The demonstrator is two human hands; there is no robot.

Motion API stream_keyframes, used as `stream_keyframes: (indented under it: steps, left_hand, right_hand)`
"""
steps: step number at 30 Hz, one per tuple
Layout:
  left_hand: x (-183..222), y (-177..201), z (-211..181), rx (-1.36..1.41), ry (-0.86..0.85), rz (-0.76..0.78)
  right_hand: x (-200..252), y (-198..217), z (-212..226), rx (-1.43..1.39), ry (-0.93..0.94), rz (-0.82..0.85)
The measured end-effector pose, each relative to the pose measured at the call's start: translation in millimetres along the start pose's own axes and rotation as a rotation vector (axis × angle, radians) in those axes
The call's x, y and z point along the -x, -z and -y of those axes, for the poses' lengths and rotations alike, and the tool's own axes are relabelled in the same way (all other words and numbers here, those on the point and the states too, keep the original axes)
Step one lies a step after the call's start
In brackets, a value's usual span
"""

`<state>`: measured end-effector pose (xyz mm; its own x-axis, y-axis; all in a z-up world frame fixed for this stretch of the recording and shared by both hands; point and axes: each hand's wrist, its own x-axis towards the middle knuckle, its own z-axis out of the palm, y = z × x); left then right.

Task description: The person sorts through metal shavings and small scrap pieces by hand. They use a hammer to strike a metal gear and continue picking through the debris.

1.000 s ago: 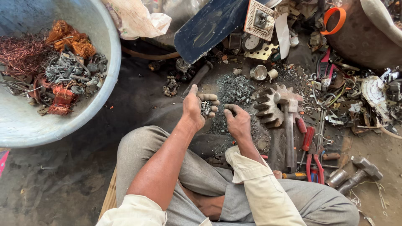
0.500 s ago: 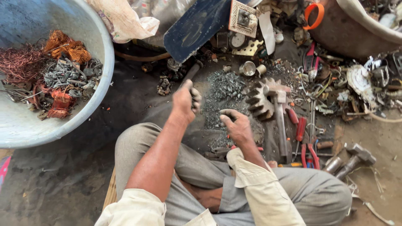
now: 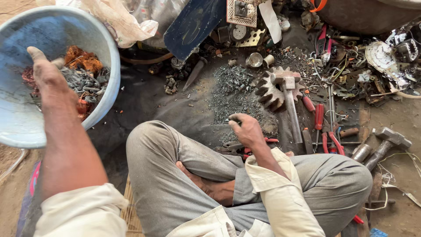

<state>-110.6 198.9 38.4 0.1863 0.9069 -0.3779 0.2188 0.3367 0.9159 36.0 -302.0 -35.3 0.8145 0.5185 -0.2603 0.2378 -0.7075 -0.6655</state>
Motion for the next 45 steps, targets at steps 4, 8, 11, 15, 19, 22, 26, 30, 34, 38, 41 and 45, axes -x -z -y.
stream_keyframes:
  steps: [4, 8, 11, 15, 19, 22, 26, 30, 34, 38, 41, 45]
  left_hand:
    - [12.9, 0.2, -11.3, -0.149, -0.061, -0.085]
    - [42.1, -40.5, 7.4, 0.112, -0.22, -0.094]
    - [111.7, -105.2, 73.3, 0.226, -0.015, 0.268]
    - [181.5, -188.8, 138.9, 0.018, 0.056, 0.623]
    - [165.2, -206.2, 148.0, -0.397, -0.179, 0.563]
    - [157.2, -208.8, 141.7, -0.404, -0.058, 0.464]
    - [152.3, -210.9, 134.9, -0.423, -0.079, 0.489]
    - [147.1, -217.2, 135.8, -0.348, -0.136, 0.489]
    - [153.2, -220.4, 143.7, -0.299, -0.024, 0.558]
    - [156.2, -218.5, 149.4, -0.239, 0.222, 0.675]
    - [156.0, -222.7, 155.5, -0.002, 0.599, 0.795]
    - [149.0, -224.9, 161.7, 0.006, 0.618, 0.748]
  right_hand:
    - [-6.6, -9.4, -2.5, 0.033, 0.05, -0.027]
    - [-14.2, -14.8, -6.3, 0.024, -0.026, -0.021]
    - [-14.7, -20.1, -10.6, 0.004, -0.022, -0.044]
    - [-26.1, -18.4, -17.6, -0.017, -0.02, -0.101]
    - [-59.2, -22.8, -7.3, 0.009, 0.152, -0.262]
    - [-91.3, -42.8, 14.8, 0.106, 0.132, -0.234]
    - [-110.4, -69.1, 24.6, 0.298, 0.18, -0.298]
    - [-85.9, -67.6, -4.7, 0.0, 0.027, -0.306]
    - [-66.2, -57.4, -25.9, -0.2, -0.186, -0.329]
    - [-59.6, -39.3, 2.8, -0.123, -0.039, -0.365]
    - [-73.8, -31.8, 29.1, -0.264, -0.131, -0.188]
    - [-94.9, -53.1, 33.9, 0.215, 0.089, -0.194]
